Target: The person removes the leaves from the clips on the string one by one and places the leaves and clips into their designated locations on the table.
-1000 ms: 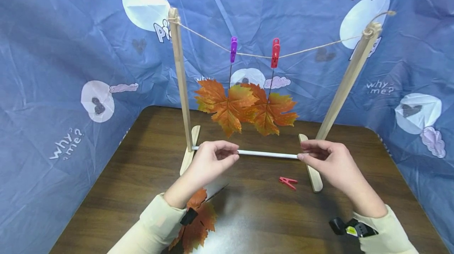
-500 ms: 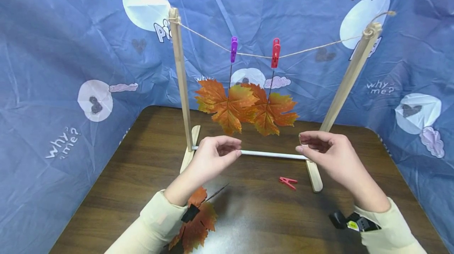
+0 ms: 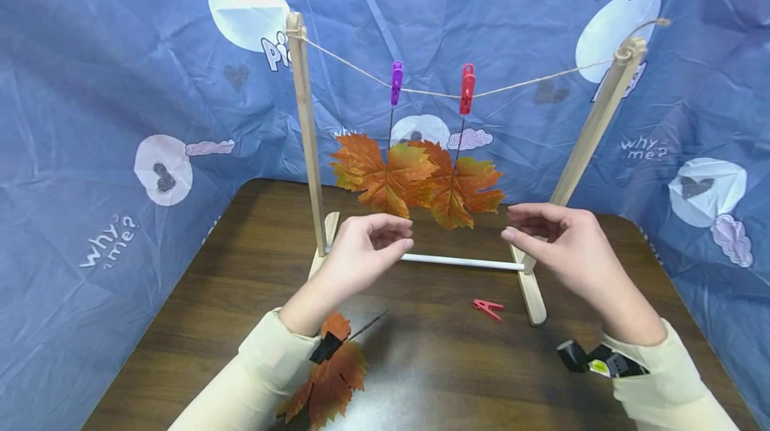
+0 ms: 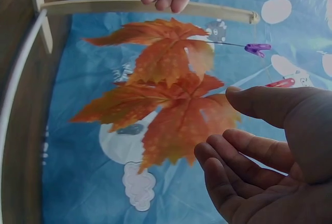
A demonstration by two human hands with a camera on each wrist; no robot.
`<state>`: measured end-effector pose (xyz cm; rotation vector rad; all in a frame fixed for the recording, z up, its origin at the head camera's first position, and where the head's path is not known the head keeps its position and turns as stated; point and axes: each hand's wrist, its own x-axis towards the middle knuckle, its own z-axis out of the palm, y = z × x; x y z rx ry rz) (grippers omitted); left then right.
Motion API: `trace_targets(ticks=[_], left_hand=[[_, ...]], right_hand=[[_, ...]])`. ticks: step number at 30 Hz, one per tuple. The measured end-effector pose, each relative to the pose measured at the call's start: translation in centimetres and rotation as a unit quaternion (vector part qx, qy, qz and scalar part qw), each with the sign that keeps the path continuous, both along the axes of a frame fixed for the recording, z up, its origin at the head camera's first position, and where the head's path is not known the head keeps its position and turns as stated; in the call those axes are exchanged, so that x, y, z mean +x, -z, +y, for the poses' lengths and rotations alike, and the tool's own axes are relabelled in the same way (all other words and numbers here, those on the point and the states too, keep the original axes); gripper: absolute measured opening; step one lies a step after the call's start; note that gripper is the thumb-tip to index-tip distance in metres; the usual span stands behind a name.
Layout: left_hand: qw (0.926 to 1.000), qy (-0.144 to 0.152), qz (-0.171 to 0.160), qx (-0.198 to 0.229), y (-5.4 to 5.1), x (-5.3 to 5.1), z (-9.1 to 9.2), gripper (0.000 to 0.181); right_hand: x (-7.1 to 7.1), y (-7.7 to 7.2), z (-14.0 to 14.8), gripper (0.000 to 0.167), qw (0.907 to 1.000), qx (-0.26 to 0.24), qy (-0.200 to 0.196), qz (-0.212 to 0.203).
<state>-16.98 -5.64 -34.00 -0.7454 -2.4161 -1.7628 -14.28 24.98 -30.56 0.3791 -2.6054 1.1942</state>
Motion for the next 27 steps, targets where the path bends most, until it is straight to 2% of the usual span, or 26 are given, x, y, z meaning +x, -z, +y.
trace_targets(ticks=[7,16,27], left_hand=[[0.9999,-0.004,0.016,-0.003,-1.1,-0.2,0.5,0.02],[0.9993,-0.008,0.033,0.017,-2.0,-0.8,0.9,0.022],[0.9989,-0.001,0.04,0.026,-3.3,-1.4,1.3,0.024]], right_hand=[[-0.3,-1.7,-0.2,0.033,1.0,0.0,0.0,0.008],[-0.7,-3.4,-0.6,0.035,0.9999,-0.004,0.007,0.014],[-1.3,-5.3,-1.1,0.032,0.9988,-0.009,0.013,0.046]])
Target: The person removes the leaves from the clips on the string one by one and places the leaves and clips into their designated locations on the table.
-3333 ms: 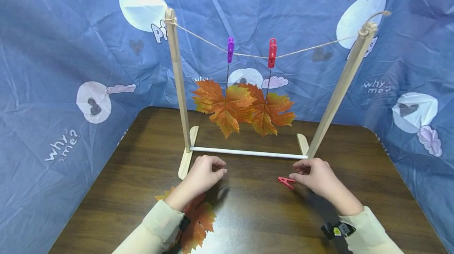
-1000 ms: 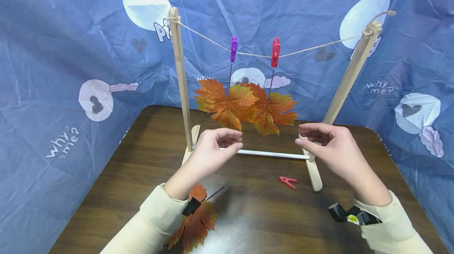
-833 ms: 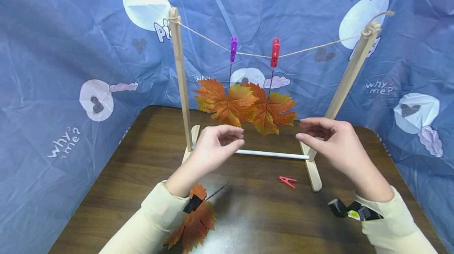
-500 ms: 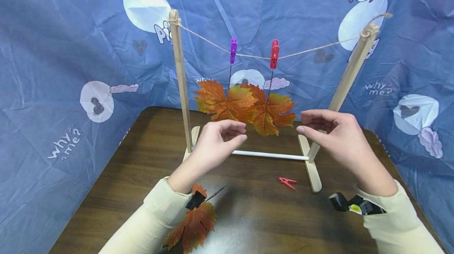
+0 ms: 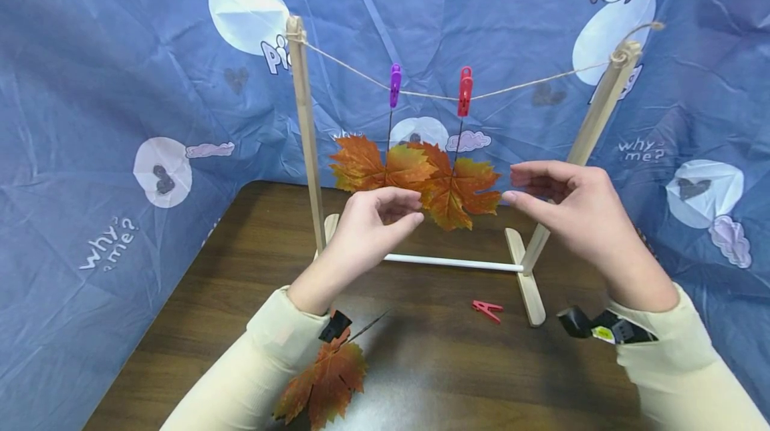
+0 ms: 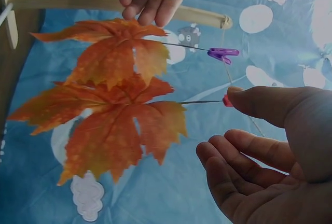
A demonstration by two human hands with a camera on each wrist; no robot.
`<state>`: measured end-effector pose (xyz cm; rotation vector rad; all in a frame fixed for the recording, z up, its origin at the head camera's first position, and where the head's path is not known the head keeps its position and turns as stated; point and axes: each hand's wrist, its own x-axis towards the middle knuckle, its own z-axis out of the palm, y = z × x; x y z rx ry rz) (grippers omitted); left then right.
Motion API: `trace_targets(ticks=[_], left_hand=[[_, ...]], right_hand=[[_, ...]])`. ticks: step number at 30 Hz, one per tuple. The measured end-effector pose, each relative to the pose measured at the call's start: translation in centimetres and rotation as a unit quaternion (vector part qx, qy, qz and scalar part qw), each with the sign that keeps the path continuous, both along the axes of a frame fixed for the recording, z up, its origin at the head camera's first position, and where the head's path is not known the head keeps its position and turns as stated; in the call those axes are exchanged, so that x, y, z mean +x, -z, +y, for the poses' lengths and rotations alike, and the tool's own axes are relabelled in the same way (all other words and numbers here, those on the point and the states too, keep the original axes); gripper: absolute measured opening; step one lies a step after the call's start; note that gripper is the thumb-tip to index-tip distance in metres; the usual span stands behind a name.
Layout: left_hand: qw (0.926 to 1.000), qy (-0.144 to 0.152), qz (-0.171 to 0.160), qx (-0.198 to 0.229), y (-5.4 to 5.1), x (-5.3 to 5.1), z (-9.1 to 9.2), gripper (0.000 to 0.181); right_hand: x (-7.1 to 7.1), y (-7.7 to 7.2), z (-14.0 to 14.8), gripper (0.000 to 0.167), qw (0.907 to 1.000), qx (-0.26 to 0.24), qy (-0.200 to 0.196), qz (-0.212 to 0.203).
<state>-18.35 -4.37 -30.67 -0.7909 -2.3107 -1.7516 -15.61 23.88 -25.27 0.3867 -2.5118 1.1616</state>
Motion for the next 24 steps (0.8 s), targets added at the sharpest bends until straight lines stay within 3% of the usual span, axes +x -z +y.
trace_targets(ticks=[18,24], left_hand=[[0.9995,-0.005,0.027,-0.015,-2.6,-1.2,1.6,0.023],[0.9998,-0.001,0.019,-0.011,-3.4,-1.8,1.7,0.025]], right_hand=[[-0.8,-3.9,-0.8,0.04,0.9996,0.024,0.003,0.012],[-1.0,-5.4,-1.5,0.04,0.9987,0.037,-0.004,0.034]])
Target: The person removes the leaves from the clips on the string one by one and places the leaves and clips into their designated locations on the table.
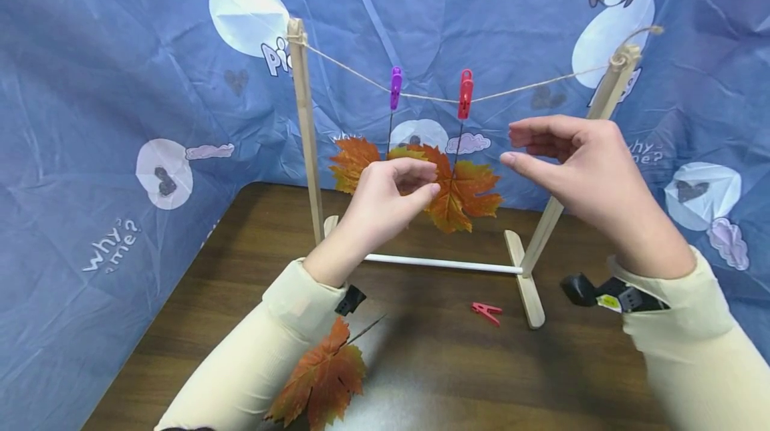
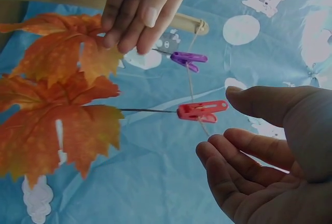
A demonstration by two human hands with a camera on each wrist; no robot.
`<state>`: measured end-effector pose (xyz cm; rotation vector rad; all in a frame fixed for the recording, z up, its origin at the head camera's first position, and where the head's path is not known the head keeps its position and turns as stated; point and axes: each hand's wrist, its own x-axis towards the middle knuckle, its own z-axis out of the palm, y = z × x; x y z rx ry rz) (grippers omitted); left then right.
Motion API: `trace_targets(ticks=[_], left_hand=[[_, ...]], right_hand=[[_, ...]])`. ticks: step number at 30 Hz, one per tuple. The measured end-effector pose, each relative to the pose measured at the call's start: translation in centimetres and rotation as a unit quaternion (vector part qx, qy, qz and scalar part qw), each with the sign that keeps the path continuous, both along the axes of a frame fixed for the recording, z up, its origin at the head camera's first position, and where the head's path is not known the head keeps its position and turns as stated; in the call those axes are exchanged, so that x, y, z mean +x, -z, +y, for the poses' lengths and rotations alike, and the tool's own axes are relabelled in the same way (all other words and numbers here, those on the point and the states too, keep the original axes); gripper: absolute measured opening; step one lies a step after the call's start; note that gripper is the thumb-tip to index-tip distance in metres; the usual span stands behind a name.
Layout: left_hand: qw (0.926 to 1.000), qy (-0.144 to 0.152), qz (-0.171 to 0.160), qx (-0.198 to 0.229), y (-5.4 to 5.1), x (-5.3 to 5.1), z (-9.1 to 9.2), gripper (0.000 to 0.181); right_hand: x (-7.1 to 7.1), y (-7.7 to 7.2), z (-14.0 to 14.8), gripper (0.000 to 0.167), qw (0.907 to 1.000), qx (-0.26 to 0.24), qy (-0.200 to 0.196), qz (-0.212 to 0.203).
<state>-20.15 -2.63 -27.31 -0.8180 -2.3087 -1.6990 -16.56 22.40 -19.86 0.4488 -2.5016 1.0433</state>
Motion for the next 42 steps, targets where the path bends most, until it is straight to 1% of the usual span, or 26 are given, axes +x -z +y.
trace_targets(ticks=[6,12,18,24,28,32,35,38,42], left_hand=[[0.9999,-0.004,-0.008,-0.003,-0.4,-0.5,0.3,0.027],[1.0,-0.008,0.005,-0.002,-0.7,-1.0,0.6,0.024],[0.9998,-0.011,0.018,0.004,-1.4,-1.4,1.0,0.023],[0.9995,-0.018,0.025,-0.007,-2.0,-2.3,1.6,0.023],[0.9989,-0.029,0.033,-0.014,-2.4,-2.9,1.9,0.022],[0.9982,-0.034,0.045,-0.022,-2.7,-3.4,2.3,0.023],[0.9978,-0.036,0.045,-0.032,-3.0,-3.8,2.5,0.024],[0.9972,-0.042,0.046,-0.042,-3.1,-4.1,2.8,0.024],[0.9958,-0.05,0.055,-0.054,-3.2,-4.6,3.2,0.024]], right_hand=[[-0.5,-1.3,-0.9,0.037,0.9996,0.011,-0.015,0.022],[-0.9,-2.5,-1.1,0.036,0.9992,0.011,-0.02,0.032],[-1.5,-3.5,-1.2,0.038,0.9995,0.015,-0.019,0.018],[-2.3,-4.4,-1.4,0.043,0.9994,0.029,-0.013,-0.012],[-2.9,-5.0,-1.7,0.044,0.999,0.041,-0.013,-0.013],[-3.5,-5.6,-2.1,0.046,0.9979,0.062,-0.01,-0.014],[-3.9,-6.1,-2.4,0.047,0.9968,0.078,-0.011,-0.013],[-4.2,-6.4,-2.7,0.048,0.9959,0.089,-0.013,-0.013],[-4.7,-6.8,-2.9,0.049,0.9938,0.109,-0.014,-0.012]])
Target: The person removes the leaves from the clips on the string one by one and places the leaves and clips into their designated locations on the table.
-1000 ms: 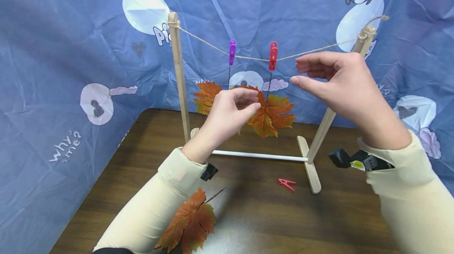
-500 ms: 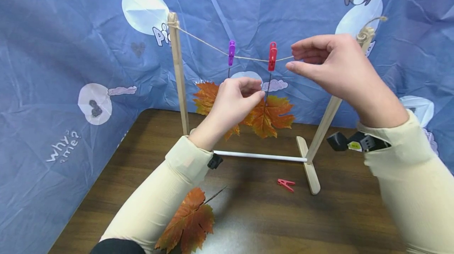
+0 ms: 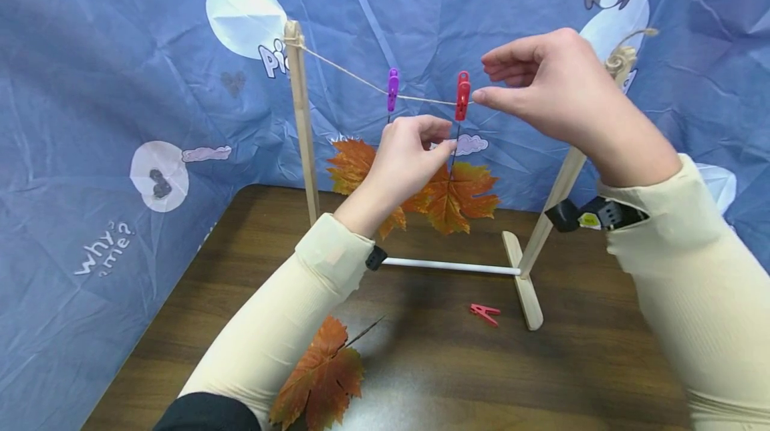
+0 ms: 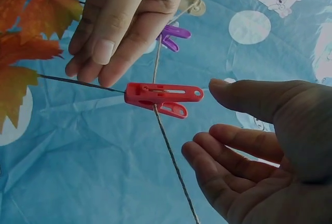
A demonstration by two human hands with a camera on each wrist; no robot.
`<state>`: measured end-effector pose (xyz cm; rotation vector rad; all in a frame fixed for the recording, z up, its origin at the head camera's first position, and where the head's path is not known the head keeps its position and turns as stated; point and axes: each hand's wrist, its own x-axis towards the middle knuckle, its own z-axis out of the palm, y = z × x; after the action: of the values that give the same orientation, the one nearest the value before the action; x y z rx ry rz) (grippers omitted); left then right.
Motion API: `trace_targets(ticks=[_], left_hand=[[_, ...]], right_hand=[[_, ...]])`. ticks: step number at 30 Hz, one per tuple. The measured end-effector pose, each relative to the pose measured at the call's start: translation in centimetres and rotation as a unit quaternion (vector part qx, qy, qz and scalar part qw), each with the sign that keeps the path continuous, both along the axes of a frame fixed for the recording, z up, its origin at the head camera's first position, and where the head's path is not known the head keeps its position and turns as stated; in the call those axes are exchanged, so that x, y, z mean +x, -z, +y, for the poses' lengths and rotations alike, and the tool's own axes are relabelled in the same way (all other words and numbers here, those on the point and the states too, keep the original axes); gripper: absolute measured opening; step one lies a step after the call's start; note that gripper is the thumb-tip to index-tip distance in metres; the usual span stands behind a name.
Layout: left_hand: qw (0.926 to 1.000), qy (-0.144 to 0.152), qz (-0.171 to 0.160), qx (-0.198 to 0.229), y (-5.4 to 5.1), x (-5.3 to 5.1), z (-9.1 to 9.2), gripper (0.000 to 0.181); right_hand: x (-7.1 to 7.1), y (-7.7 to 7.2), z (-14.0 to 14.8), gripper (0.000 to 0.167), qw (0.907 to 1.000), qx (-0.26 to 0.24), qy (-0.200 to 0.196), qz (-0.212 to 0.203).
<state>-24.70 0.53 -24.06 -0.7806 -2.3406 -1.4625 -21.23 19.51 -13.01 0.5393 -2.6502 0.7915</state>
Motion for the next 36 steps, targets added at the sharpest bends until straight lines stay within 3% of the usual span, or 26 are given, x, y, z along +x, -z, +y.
trace_targets(ticks=[6,14,22,32,36], left_hand=[[1.0,0.0,0.001,-0.009,-0.3,-0.4,0.5,0.023],[0.9997,-0.002,-0.001,-0.026,0.1,-0.9,0.9,0.021],[0.9992,0.007,0.009,-0.039,0.3,-1.3,1.2,0.014],[0.9987,0.014,0.018,-0.046,0.5,-1.5,1.1,0.013],[0.9984,0.014,0.021,-0.05,0.4,-1.4,1.1,0.015]], right_hand=[[-0.9,-0.5,-0.6,0.053,0.9993,0.036,-0.001,-0.008],[-1.8,-1.1,-1.1,0.056,0.9964,0.08,-0.006,-0.028],[-2.6,-1.3,-1.5,0.052,0.991,0.119,-0.038,-0.05],[-2.7,-1.1,-1.7,0.041,0.9894,0.127,-0.046,-0.055],[-2.6,-0.9,-1.6,0.036,0.9901,0.127,-0.046,-0.038]])
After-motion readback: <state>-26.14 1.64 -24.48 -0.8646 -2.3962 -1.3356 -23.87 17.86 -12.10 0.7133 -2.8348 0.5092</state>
